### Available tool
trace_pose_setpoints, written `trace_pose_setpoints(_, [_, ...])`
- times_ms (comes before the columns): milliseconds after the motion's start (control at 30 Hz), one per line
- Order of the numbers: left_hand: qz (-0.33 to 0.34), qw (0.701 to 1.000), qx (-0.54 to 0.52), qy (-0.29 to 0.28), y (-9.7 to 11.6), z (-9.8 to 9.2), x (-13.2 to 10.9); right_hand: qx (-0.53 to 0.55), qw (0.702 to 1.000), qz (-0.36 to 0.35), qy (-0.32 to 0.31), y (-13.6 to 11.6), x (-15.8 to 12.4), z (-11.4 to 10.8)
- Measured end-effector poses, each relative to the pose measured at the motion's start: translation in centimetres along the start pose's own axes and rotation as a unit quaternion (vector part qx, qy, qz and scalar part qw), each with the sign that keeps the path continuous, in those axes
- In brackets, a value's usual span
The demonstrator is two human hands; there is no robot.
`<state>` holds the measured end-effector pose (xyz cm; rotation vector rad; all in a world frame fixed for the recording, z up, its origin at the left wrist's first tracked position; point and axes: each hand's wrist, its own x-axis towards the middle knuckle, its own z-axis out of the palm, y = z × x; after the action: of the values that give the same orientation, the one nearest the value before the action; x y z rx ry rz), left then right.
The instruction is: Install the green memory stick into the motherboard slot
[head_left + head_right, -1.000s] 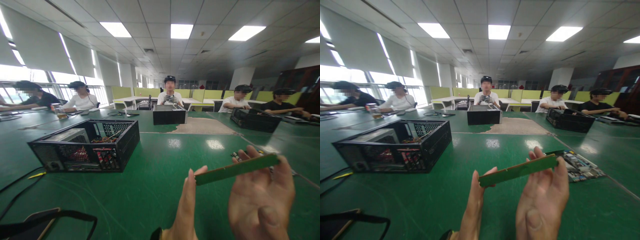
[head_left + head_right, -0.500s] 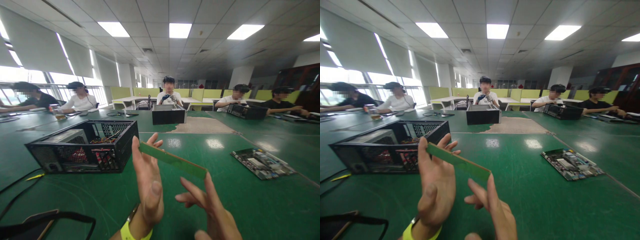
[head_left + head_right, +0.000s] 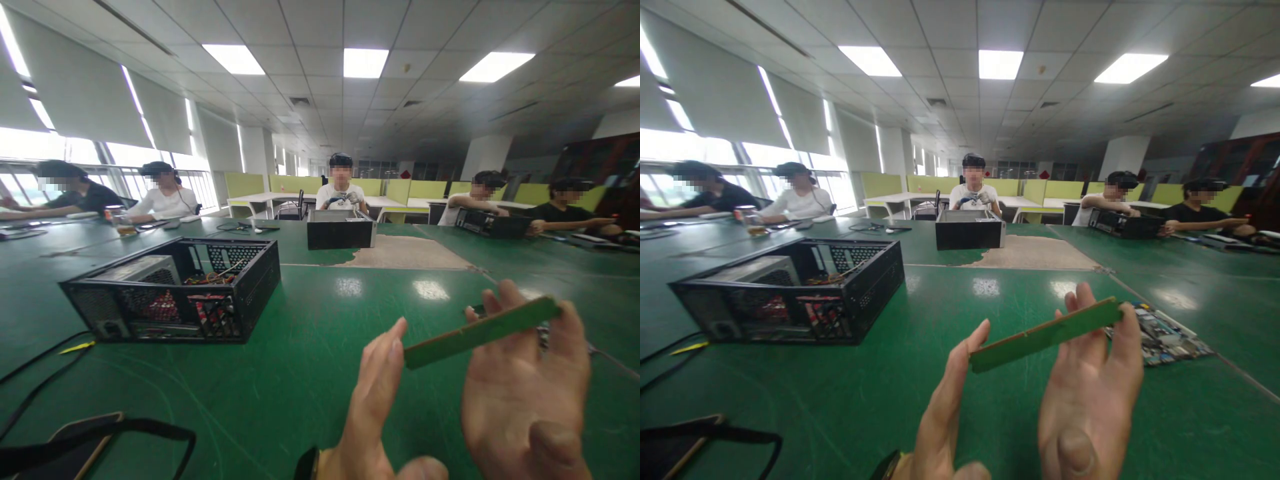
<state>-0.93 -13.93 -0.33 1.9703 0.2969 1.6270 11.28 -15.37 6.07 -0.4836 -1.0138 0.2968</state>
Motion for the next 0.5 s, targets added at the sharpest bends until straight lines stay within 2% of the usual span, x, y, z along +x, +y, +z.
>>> trace_pose_setpoints(100, [-0.010, 1.000, 0.001, 0.009, -0.2, -0.3, 0.3, -0.003, 1.000, 0.011, -0.025, 0.6, -1.1, -0.5])
trace_pose_setpoints(167, [-0.017, 0.999, -0.008, 0.034, -0.2, -1.0, 1.0, -0.019, 0.996, 0.038, -0.076, 1.0, -2.4, -0.9])
trace_pose_setpoints(233, [-0.024, 0.996, -0.031, 0.083, 0.1, -1.9, 2.3, -0.039, 0.987, 0.057, -0.143, 1.2, -3.5, -1.3])
trace_pose_setpoints(300, [-0.025, 0.987, -0.057, 0.145, 0.6, -2.9, 3.7, -0.058, 0.976, 0.032, -0.209, 1.2, -4.0, -1.4])
trace_pose_setpoints(367, [-0.011, 0.977, -0.072, 0.199, 0.9, -3.8, 4.9, -0.080, 0.963, -0.023, -0.258, 1.2, -4.1, -1.4])
trace_pose_setpoints(433, [-0.002, 0.973, -0.072, 0.218, 1.0, -4.2, 5.5, -0.109, 0.949, -0.067, -0.287, 1.1, -3.9, -1.2])
trace_pose_setpoints(500, [-0.003, 0.974, -0.062, 0.218, 1.1, -4.2, 5.5, -0.134, 0.942, -0.100, -0.292, 1.0, -3.9, -1.1])
